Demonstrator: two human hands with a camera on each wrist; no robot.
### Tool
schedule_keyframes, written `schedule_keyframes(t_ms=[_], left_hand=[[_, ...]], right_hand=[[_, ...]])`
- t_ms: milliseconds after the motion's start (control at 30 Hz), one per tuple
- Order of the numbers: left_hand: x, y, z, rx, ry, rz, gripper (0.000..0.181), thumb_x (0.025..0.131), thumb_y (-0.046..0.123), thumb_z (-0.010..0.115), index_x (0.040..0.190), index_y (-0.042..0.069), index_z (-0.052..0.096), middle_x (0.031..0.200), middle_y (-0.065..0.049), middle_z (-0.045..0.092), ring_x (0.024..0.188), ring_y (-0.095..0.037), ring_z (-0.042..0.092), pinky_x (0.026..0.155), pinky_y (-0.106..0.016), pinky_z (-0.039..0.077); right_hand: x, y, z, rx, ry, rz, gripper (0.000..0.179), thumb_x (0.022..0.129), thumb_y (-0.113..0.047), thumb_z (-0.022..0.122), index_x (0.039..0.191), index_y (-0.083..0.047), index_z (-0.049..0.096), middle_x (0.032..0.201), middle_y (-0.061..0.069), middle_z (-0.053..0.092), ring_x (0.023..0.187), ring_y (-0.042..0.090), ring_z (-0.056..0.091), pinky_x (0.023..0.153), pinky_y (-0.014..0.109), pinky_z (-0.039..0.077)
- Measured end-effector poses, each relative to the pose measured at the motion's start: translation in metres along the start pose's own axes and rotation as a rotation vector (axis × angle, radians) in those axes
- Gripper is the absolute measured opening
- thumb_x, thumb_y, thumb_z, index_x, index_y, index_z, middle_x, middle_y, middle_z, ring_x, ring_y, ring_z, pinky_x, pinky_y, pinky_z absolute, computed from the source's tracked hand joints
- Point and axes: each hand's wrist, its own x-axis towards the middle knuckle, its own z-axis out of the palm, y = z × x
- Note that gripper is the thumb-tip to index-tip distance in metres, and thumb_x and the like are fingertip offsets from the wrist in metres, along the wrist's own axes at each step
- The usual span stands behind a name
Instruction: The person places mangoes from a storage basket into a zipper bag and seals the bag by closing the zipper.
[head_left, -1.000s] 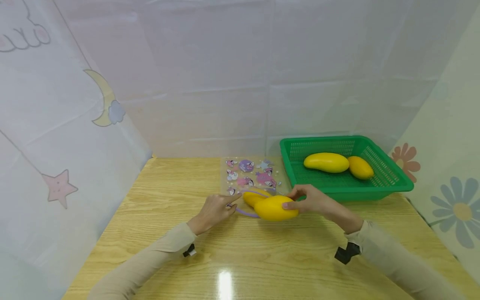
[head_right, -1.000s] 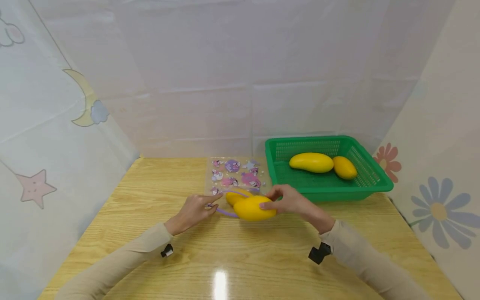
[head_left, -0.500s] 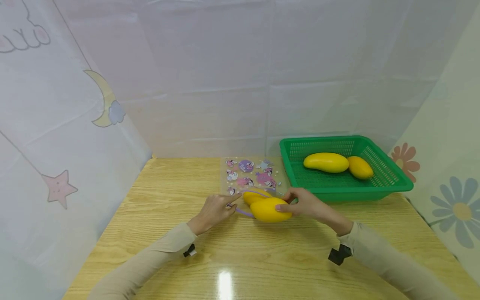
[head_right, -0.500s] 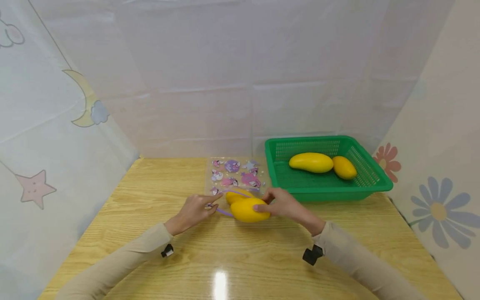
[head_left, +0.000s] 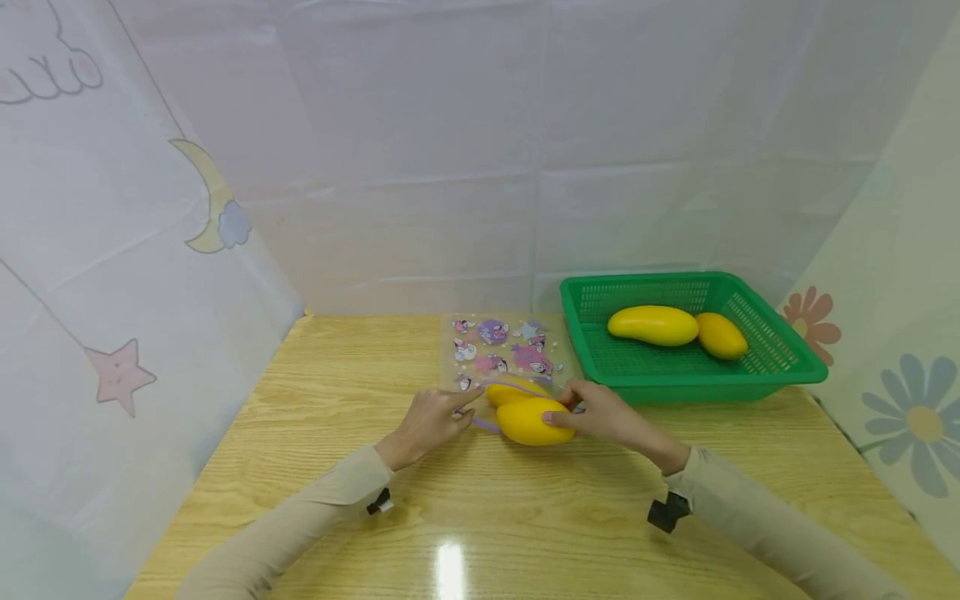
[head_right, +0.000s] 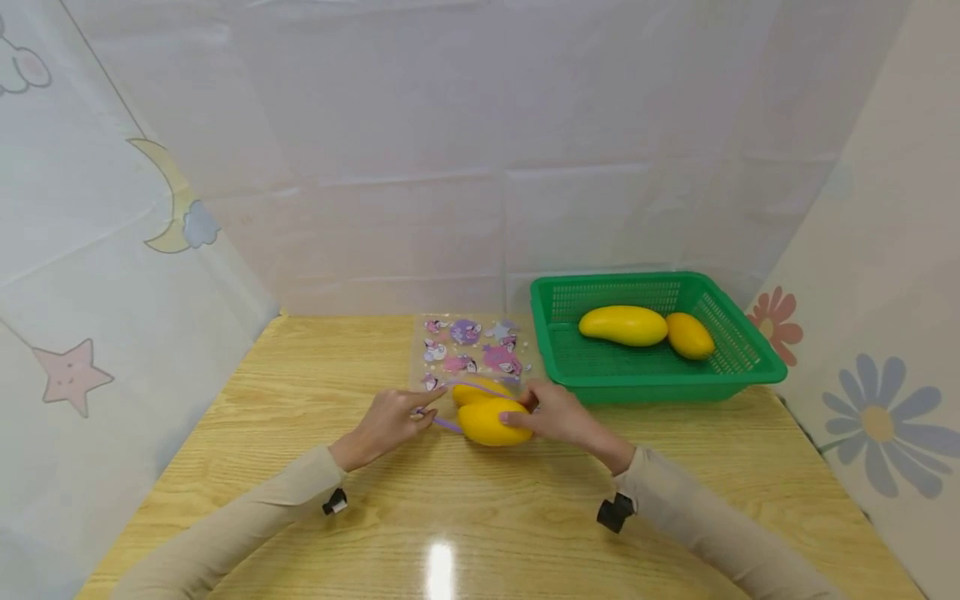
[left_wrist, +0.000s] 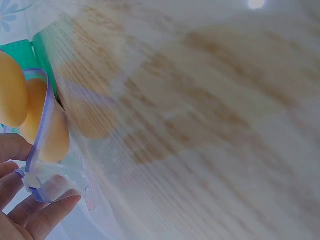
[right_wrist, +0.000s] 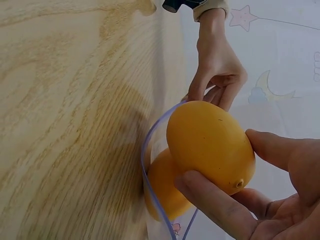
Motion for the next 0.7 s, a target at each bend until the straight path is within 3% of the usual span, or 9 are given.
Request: schedule_keyframes(t_ms=[167,433,700], left_hand=[[0.000,0.001,-0.001,0.001,0.003,0.000,0.042,0.081,0.001,0.077,0.122,0.004,0.070,0.077,-0.006,0.074,0.044,-0.002,0.046,0.038,-0.010,0.022],[0.000,0.001,-0.001,-0.006,-0.002,-0.007,0.044,0.081,0.002,0.077,0.124,0.004,0.069,0.087,-0.010,0.075,0.051,-0.004,0.057,0.038,-0.010,0.023],[0.000,0.000,0.000,-0.013,0.002,-0.001,0.047,0.080,-0.001,0.077,0.126,0.004,0.068,0.080,-0.007,0.075,0.045,0.000,0.044,0.039,-0.010,0.024]], right_hand=[[0.003,0.000,0.007,-0.076,0.029,-0.020,0.032,0.092,-0.029,0.072,0.096,-0.001,0.056,0.095,0.010,0.062,0.073,0.021,0.057,0.061,0.032,0.051],[0.006,0.001,0.018,-0.154,0.067,-0.049,0.030,0.094,-0.029,0.069,0.094,-0.002,0.054,0.089,0.006,0.062,0.076,0.017,0.055,0.062,0.030,0.049],[0.007,-0.004,0.027,-0.154,0.091,-0.064,0.029,0.096,-0.027,0.066,0.094,-0.002,0.052,0.077,0.004,0.052,0.065,0.016,0.044,0.056,0.028,0.038]])
